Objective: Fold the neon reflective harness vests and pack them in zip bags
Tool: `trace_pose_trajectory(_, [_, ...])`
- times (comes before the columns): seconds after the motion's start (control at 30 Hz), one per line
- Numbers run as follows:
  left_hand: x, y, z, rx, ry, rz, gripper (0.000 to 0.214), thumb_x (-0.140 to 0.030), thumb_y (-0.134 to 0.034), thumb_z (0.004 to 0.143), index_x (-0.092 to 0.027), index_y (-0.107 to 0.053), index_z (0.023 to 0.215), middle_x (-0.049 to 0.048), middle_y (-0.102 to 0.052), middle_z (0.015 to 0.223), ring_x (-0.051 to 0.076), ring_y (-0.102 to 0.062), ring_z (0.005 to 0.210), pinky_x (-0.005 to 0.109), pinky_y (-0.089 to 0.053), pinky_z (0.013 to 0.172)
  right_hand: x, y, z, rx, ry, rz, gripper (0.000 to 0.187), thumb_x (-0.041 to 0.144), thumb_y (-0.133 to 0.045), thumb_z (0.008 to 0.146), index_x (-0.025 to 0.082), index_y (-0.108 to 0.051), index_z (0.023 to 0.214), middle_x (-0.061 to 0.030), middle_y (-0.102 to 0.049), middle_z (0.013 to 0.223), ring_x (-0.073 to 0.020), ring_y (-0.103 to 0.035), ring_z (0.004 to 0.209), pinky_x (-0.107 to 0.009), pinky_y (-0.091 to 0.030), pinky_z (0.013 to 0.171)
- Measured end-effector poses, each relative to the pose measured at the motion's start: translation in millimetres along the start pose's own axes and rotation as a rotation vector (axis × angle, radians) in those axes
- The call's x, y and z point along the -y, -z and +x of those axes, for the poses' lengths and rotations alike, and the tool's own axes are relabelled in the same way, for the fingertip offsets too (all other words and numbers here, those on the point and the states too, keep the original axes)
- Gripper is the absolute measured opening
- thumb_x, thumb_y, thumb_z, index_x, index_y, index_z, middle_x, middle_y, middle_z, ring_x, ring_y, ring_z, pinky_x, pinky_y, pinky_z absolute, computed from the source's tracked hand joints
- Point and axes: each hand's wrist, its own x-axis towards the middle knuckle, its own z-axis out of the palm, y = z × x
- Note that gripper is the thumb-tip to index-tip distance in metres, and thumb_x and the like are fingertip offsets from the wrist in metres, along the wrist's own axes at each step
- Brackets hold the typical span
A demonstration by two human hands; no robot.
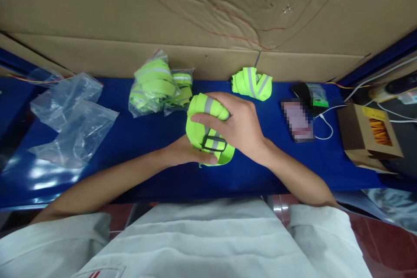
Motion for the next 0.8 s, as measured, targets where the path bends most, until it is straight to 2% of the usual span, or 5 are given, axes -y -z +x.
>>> trace_pose_trajectory(0.17, [9.5,-10.7,-0.1,-0.117,-0.050,-0.051,0.059,-0.023,-0.099,0.065,-0.015,-0.073,0.118,0.0094,-0.079,0.118,0.026,-0.074,0.113,0.040,-0.060,0.103,6.0,-2.8,-2.7,-0.037,0.042,0.028,0.033,0.045,-0.085,0.088,0.022,-0.079,0.111,-0.0025,-0.081,0.103,-0.0204,-0.076,0.088,-0.032,-0.062,0.083])
trace_pose_trajectory(0.43, [10.8,4.2,2.5,-0.149,-0.244,0.133,0.047,-0.032,-0.093,0.073,-0.014,-0.071,0.111,0.0127,-0.077,0.124,0.029,-0.073,0.119,0.040,-0.060,0.104,4.2,1.8,-0.7,-0.082,0.028,0.041,0.035,0.050,-0.082,0.089,0.023,-0.077,0.110,0.0002,-0.079,0.095,-0.0196,-0.073,0.078,-0.034,-0.060,0.075])
trace_pose_trajectory(0.6, [9.0,2.6,-0.9,0.067,-0.161,0.047,0.041,-0.050,-0.077,0.092,-0.012,-0.070,0.103,0.0100,-0.077,0.090,0.022,-0.077,0.082,0.034,-0.065,0.080,1.1,3.3,-1.3,-0.094,0.014,0.014,0.039,0.054,-0.081,0.090,0.024,-0.075,0.114,-0.0004,-0.078,0.096,-0.0196,-0.071,0.078,-0.035,-0.060,0.078])
trace_pose_trajectory(0.7, [1.4,9.0,-1.7,0.094,-0.142,0.187,0.046,-0.056,-0.070,0.096,-0.012,-0.066,0.086,0.0053,-0.068,0.073,0.015,-0.066,0.065,0.025,-0.058,0.064,0.3,6.8,0.8,-0.057,0.002,-0.024,0.038,0.054,-0.082,0.088,0.022,-0.075,0.109,-0.0004,-0.078,0.093,-0.0191,-0.070,0.078,-0.033,-0.059,0.078])
trace_pose_trajectory(0.8, [-7.1,21.8,1.1,0.151,-0.177,0.361,0.044,-0.055,-0.064,0.101,-0.012,-0.066,0.088,0.0042,-0.066,0.075,0.013,-0.060,0.066,0.023,-0.053,0.062,-1.9,10.1,5.5,-0.020,-0.066,-0.015,0.038,0.054,-0.083,0.086,0.021,-0.075,0.102,0.0006,-0.075,0.085,-0.0175,-0.067,0.073,-0.031,-0.058,0.072])
